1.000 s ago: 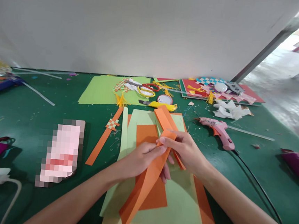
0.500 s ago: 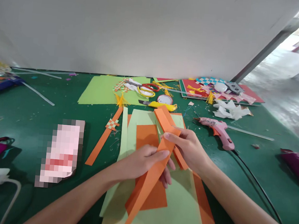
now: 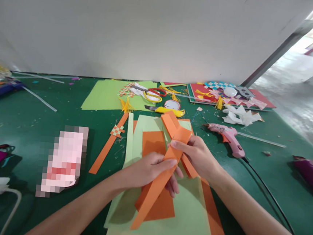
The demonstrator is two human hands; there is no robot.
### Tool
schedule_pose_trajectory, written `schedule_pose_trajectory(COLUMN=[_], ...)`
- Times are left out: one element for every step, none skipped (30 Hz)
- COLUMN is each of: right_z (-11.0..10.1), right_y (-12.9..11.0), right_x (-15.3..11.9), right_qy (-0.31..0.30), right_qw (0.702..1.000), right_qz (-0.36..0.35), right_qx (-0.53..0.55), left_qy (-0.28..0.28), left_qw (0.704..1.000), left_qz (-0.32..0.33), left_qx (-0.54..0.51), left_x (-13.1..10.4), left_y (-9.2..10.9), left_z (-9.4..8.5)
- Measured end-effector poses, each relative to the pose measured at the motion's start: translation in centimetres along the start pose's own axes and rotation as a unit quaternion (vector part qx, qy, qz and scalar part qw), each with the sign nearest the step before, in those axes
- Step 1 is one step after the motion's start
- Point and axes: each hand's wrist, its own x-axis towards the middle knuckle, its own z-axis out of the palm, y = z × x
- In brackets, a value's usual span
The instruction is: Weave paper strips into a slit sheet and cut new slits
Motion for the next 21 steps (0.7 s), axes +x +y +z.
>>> schedule_pose_trajectory(right_z=[-0.08, -0.15, -0.19, -0.20, -0.18, -0.13, -0.05, 0.06, 0.17, 0.29, 0.39, 0.47, 0.51, 0.52, 0.48, 0.41, 0.31, 0.21, 0.11, 0.03, -0.02], right_y=[-0.04, -0.05, -0.06, -0.04, -0.02, 0.02, 0.07, 0.11, 0.15, 0.19, 0.21, 0.23, 0.23, 0.22, 0.20, 0.17, 0.14, 0.11, 0.09, 0.08, 0.08], right_x=[0.05, 0.10, 0.14, 0.16, 0.17, 0.17, 0.15, 0.12, 0.08, 0.04, 0.00, -0.04, -0.06, -0.08, -0.08, -0.07, -0.06, -0.04, -0.02, 0.01, 0.03], right_qy=[0.021, 0.037, 0.046, 0.047, 0.043, 0.033, 0.018, -0.001, -0.023, -0.043, -0.059, -0.069, -0.072, -0.069, -0.062, -0.054, -0.045, -0.035, -0.027, -0.020, -0.016], right_qw=[1.000, 0.999, 0.999, 0.999, 0.999, 0.999, 1.000, 1.000, 1.000, 0.999, 0.998, 0.997, 0.997, 0.998, 0.998, 0.998, 0.999, 0.999, 1.000, 1.000, 1.000], right_qz=[0.000, 0.001, 0.003, 0.006, 0.007, 0.008, 0.009, 0.009, 0.010, 0.010, 0.010, 0.007, 0.005, 0.003, 0.003, 0.003, 0.006, 0.008, 0.008, 0.007, 0.007], right_qx=[0.005, 0.008, 0.008, 0.007, 0.005, 0.002, -0.003, -0.007, -0.011, -0.015, -0.017, -0.017, -0.016, -0.013, -0.011, -0.010, -0.010, -0.011, -0.014, -0.016, -0.019], left_qy=[-0.005, -0.009, -0.011, -0.011, -0.009, -0.005, -0.001, 0.003, 0.006, 0.007, 0.008, 0.008, 0.008, 0.007, 0.005, 0.002, -0.001, -0.003, -0.004, -0.006, -0.006], left_qw=[1.000, 1.000, 1.000, 1.000, 1.000, 1.000, 1.000, 1.000, 1.000, 1.000, 1.000, 1.000, 1.000, 1.000, 1.000, 1.000, 1.000, 1.000, 1.000, 1.000, 1.000], left_qz=[-0.003, -0.005, -0.006, -0.007, -0.007, -0.006, -0.005, -0.003, 0.002, 0.007, 0.010, 0.012, 0.011, 0.010, 0.007, 0.003, 0.000, -0.004, -0.006, -0.007, -0.008], left_qx=[-0.002, -0.003, -0.004, -0.005, -0.004, -0.004, -0.005, -0.006, -0.008, -0.010, -0.013, -0.016, -0.017, -0.016, -0.015, -0.013, -0.012, -0.012, -0.012, -0.013, -0.012], left_x=[-0.06, -0.11, -0.15, -0.17, -0.18, -0.18, -0.16, -0.13, -0.10, -0.06, -0.03, 0.00, 0.02, 0.04, 0.04, 0.03, 0.01, -0.01, -0.03, -0.05, -0.07], left_y=[0.09, 0.17, 0.25, 0.31, 0.36, 0.40, 0.41, 0.41, 0.38, 0.33, 0.27, 0.19, 0.10, 0.02, -0.05, -0.10, -0.13, -0.13, -0.11, -0.08, -0.04], left_z=[0.03, 0.06, 0.09, 0.12, 0.16, 0.18, 0.21, 0.22, 0.21, 0.19, 0.15, 0.10, 0.04, -0.01, -0.06, -0.10, -0.13, -0.15, -0.15, -0.14, -0.12])
